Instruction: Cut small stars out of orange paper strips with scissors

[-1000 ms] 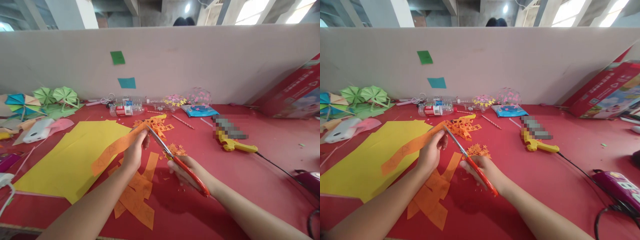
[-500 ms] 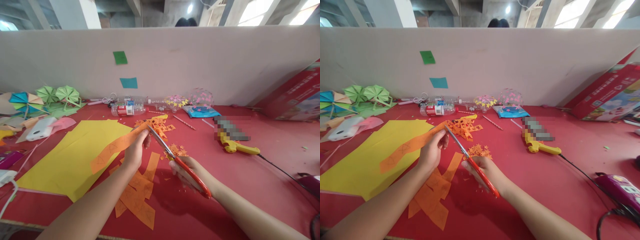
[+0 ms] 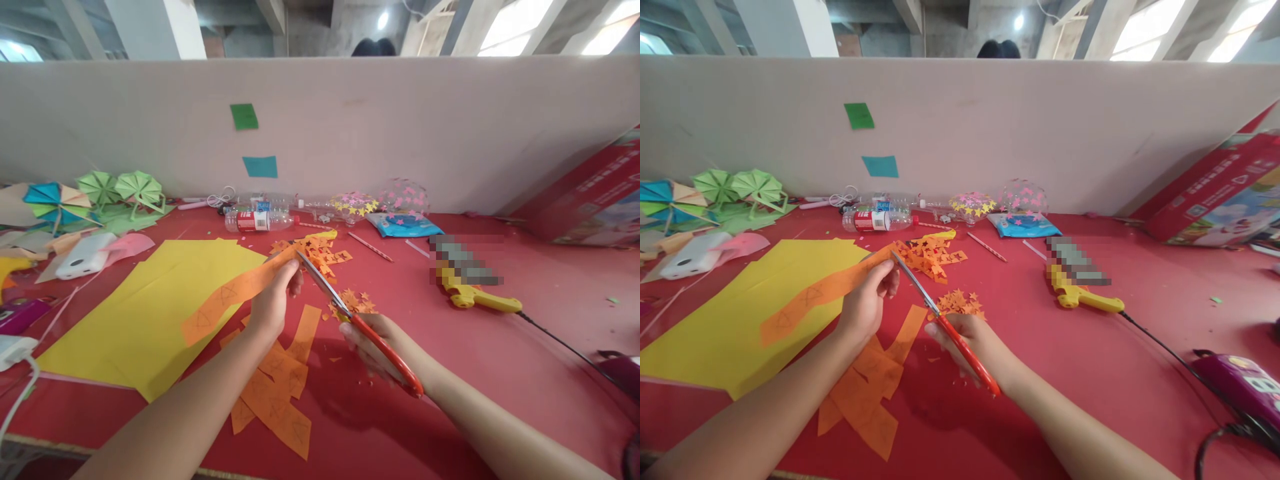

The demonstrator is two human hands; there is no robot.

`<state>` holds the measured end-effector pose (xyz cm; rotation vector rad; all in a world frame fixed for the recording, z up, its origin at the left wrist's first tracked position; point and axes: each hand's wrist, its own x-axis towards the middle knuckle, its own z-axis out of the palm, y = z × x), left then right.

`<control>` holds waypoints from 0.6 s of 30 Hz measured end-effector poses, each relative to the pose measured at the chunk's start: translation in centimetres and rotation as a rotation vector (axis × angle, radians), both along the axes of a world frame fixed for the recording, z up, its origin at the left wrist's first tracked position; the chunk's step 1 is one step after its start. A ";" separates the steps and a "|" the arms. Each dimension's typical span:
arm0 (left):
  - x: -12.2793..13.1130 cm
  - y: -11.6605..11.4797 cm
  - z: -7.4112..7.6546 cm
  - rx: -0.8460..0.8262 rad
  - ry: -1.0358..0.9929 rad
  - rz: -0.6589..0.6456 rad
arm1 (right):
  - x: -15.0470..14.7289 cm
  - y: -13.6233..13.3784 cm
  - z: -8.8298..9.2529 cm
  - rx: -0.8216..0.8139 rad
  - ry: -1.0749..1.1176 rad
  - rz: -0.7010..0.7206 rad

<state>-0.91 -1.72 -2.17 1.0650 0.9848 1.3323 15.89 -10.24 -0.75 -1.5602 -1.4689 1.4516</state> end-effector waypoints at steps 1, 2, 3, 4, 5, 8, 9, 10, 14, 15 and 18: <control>0.0 0.0 0.0 -0.001 -0.002 -0.003 | 0.0 0.0 0.0 -0.001 0.004 0.002; 0.0 0.0 -0.1 0.001 -0.004 -0.006 | 0.0 0.0 -0.1 -0.001 0.005 0.002; 0.0 0.0 -0.1 0.004 -0.008 -0.008 | 0.0 0.0 -0.1 -0.002 0.007 0.001; 0.0 0.1 -0.2 0.010 -0.011 -0.008 | 0.0 -0.1 0.0 -0.002 0.008 0.000; 0.0 0.1 -0.2 0.015 -0.014 -0.008 | 0.0 -0.1 0.0 -0.001 0.008 -0.002; 0.1 0.0 0.1 0.030 -0.030 -0.012 | -0.2 -0.1 0.2 0.006 0.000 -0.007; 0.1 -0.1 0.2 0.039 -0.042 -0.009 | -0.2 -0.2 0.3 0.013 -0.005 -0.016; 0.1 -0.1 0.3 0.048 -0.057 -0.002 | -0.3 -0.2 0.4 0.021 -0.009 -0.028; 0.2 -0.3 0.7 0.053 -0.105 0.051 | -0.2 -0.3 0.4 0.027 0.000 -0.042; 0.1 -0.2 0.6 0.053 -0.096 0.056 | -0.2 -0.4 0.4 0.026 0.011 -0.042; 0.0 -0.2 0.2 0.057 -0.006 0.034 | -0.2 -0.5 0.3 0.028 0.026 -0.036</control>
